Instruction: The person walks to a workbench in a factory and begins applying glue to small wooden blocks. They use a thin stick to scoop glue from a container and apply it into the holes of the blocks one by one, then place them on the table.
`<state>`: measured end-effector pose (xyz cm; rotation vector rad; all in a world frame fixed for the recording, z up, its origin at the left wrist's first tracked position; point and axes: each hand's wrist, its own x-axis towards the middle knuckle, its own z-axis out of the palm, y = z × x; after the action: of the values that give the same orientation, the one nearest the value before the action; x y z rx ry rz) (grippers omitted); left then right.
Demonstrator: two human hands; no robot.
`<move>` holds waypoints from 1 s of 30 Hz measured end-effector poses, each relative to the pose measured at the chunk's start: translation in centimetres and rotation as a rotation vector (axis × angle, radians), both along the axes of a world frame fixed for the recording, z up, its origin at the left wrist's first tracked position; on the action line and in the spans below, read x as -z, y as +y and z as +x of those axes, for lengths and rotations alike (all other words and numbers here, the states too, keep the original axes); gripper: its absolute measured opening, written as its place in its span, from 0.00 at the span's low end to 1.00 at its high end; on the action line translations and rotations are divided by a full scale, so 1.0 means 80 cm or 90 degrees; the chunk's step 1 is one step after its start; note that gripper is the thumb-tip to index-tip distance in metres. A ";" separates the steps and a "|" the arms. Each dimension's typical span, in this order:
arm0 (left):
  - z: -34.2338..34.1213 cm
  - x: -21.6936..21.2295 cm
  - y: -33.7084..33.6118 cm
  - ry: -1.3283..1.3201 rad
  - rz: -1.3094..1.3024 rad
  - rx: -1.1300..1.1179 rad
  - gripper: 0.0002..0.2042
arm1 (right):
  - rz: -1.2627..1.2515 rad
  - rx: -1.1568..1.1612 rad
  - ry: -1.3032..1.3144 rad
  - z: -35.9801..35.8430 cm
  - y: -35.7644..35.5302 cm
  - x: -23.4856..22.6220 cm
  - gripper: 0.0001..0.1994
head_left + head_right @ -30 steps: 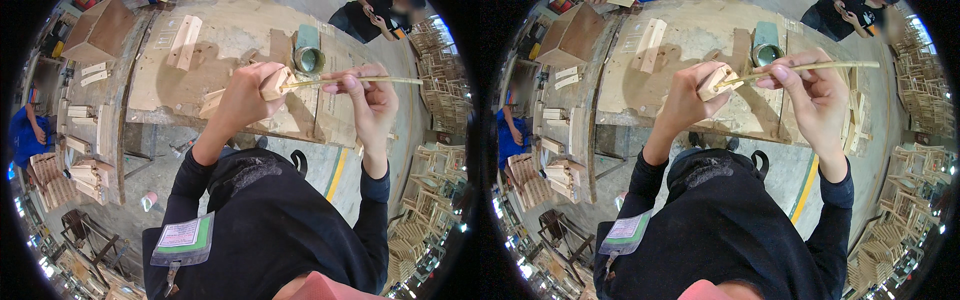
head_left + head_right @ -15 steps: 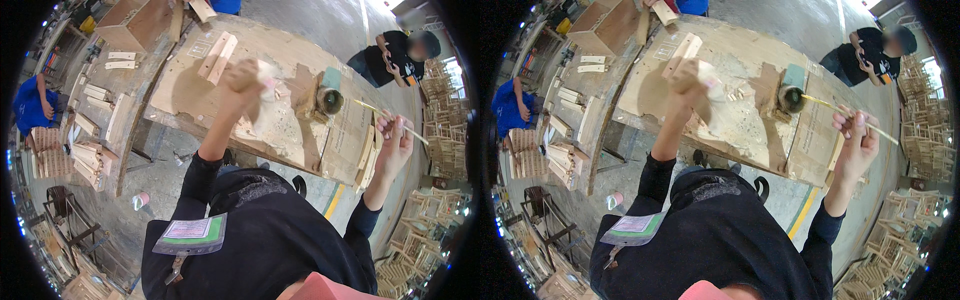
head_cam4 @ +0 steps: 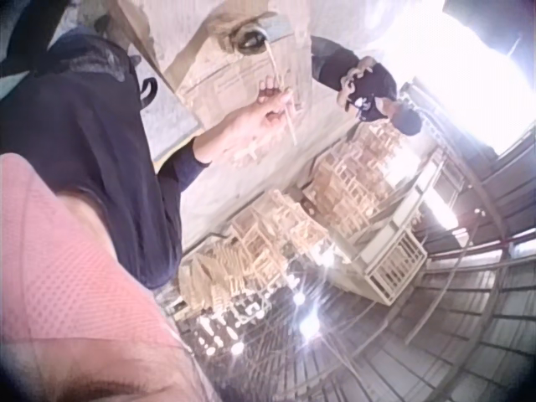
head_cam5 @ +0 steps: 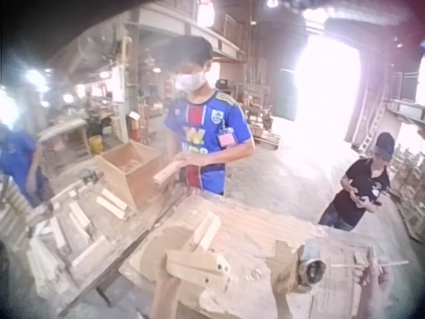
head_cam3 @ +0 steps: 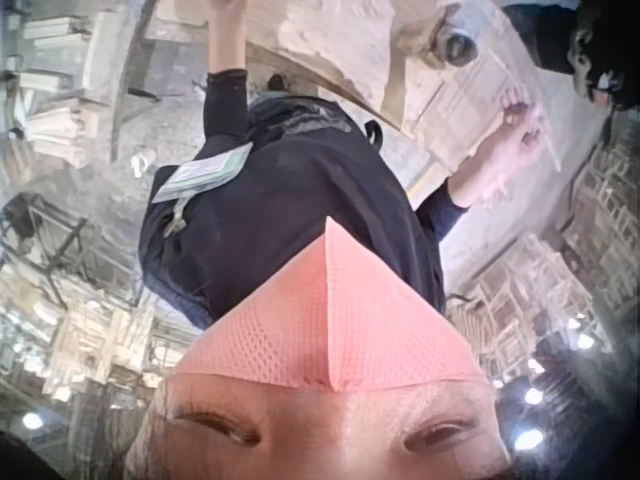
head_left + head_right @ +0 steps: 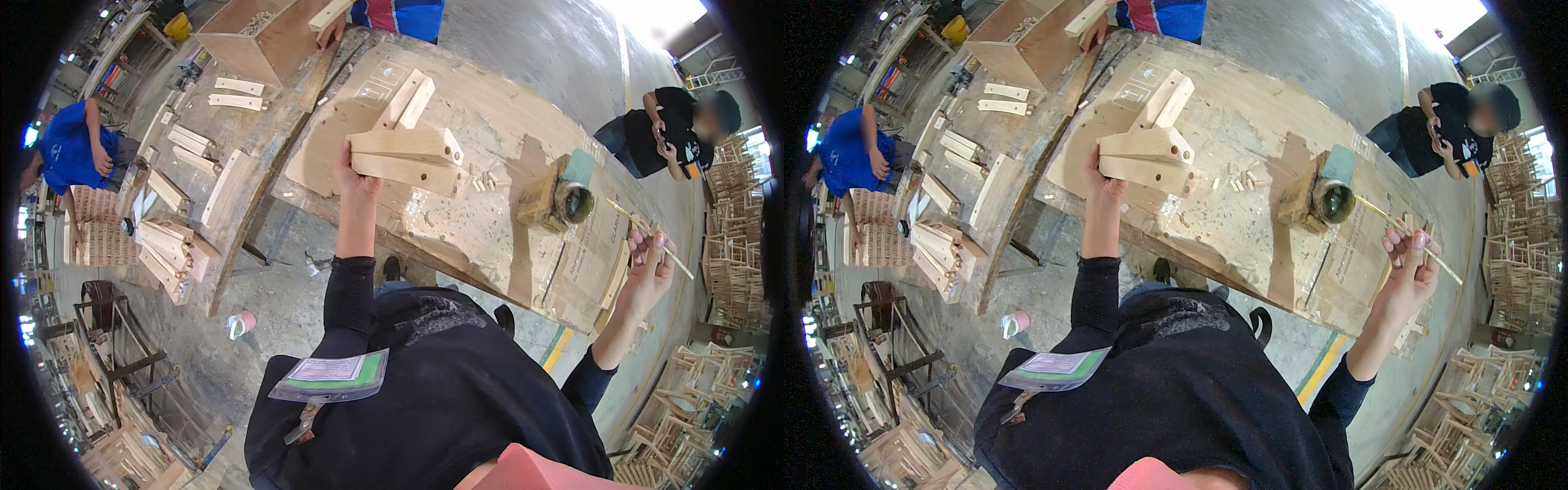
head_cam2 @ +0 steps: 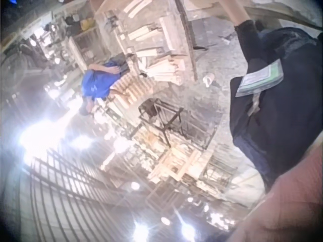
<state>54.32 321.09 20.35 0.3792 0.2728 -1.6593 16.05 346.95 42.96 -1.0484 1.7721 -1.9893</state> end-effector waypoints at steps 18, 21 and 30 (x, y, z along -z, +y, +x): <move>-0.018 0.061 -0.162 0.100 0.232 -0.199 0.28 | 0.010 0.047 -0.065 0.036 -0.030 0.028 0.12; -0.034 0.073 -0.141 0.073 0.231 -0.129 0.24 | 0.011 0.047 -0.075 0.036 -0.031 0.036 0.12; -0.070 0.037 0.056 0.021 0.008 0.419 0.05 | 0.040 0.132 -0.095 0.012 -0.013 0.063 0.15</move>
<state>48.68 325.54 17.40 0.4832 0.1914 -2.3108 17.00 345.90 37.90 -0.7021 1.9139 -2.0547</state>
